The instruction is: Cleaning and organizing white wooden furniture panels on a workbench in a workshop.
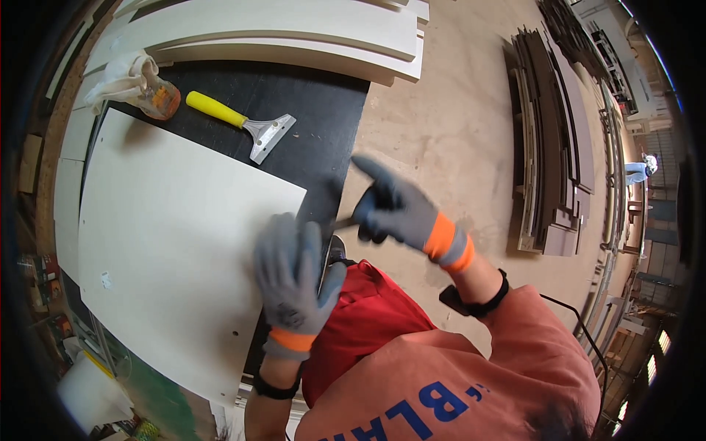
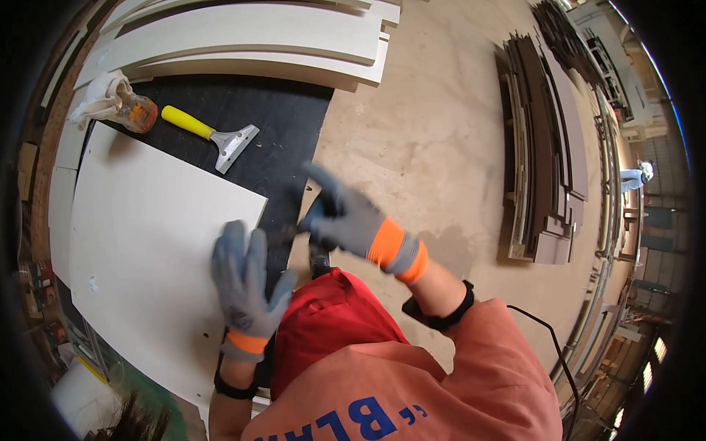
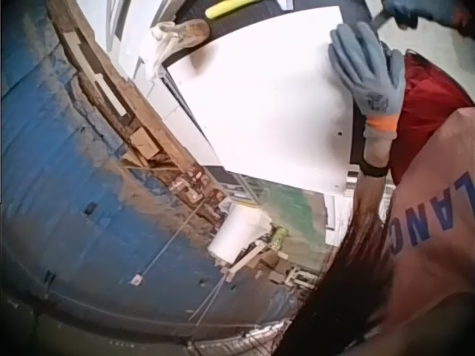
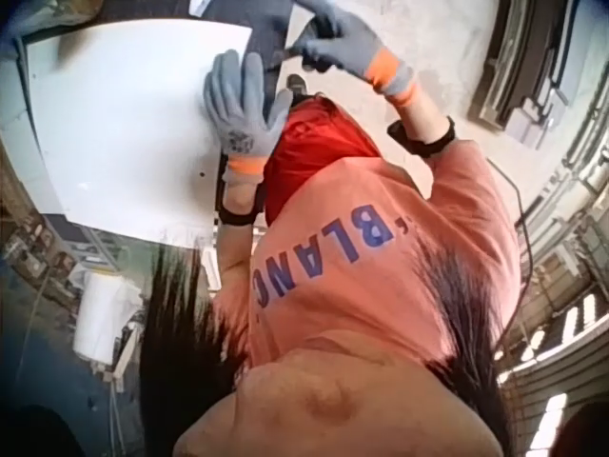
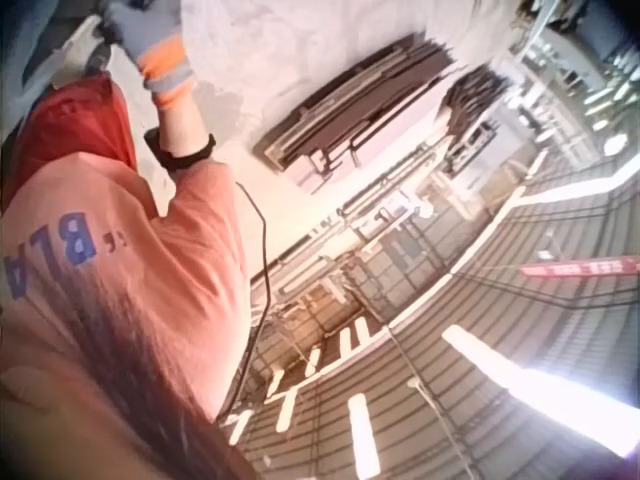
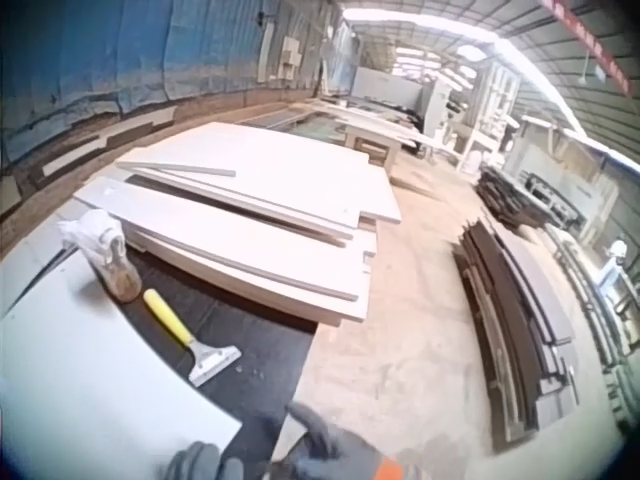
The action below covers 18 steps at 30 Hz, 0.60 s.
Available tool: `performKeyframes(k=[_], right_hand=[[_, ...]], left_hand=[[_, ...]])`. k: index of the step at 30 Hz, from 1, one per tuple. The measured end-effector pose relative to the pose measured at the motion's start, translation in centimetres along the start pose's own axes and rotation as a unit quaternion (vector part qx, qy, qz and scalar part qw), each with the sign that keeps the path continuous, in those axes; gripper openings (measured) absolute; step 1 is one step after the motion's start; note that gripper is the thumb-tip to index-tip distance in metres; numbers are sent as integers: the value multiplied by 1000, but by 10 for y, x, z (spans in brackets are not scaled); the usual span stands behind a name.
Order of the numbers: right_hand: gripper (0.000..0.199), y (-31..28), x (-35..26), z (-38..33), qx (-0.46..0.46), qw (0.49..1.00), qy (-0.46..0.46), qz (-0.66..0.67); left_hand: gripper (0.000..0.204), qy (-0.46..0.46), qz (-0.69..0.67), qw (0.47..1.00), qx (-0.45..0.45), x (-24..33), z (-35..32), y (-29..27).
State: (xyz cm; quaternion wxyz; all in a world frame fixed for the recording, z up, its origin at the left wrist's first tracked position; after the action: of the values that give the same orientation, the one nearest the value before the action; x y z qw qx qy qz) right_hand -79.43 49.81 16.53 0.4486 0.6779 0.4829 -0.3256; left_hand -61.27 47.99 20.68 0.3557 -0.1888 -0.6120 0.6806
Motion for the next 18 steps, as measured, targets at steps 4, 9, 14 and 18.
performKeyframes(k=[4, 9, 14, 18], right_hand=[[76, 25, 10, -29, -62, 993, 88, 54], [65, 14, 18, -26, -58, 978, -25, 201], [36, 46, 43, -27, -27, 950, 149, 272], [32, 28, 53, -6, 67, 939, 49, 335]], left_hand=[[43, -18, -55, 998, 6, 11, -18, 47], [21, -202, -444, 871, -66, 17, -35, 62], [24, -279, -468, 829, -125, 29, -42, 64], [24, -187, -426, 876, -129, 14, -27, 41]])
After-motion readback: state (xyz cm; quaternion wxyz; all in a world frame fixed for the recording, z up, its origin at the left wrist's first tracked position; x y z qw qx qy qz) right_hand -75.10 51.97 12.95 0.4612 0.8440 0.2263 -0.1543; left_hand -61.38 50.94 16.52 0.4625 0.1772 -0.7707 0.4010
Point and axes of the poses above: each hand's wrist, its own z-axis towards the middle knuckle, its own y-axis out of the palm, x = y × z, the point moved 6 cm from there along z, towards the middle knuckle, and after that the axes turned 14 degrees about z, right-handed, at the moved point
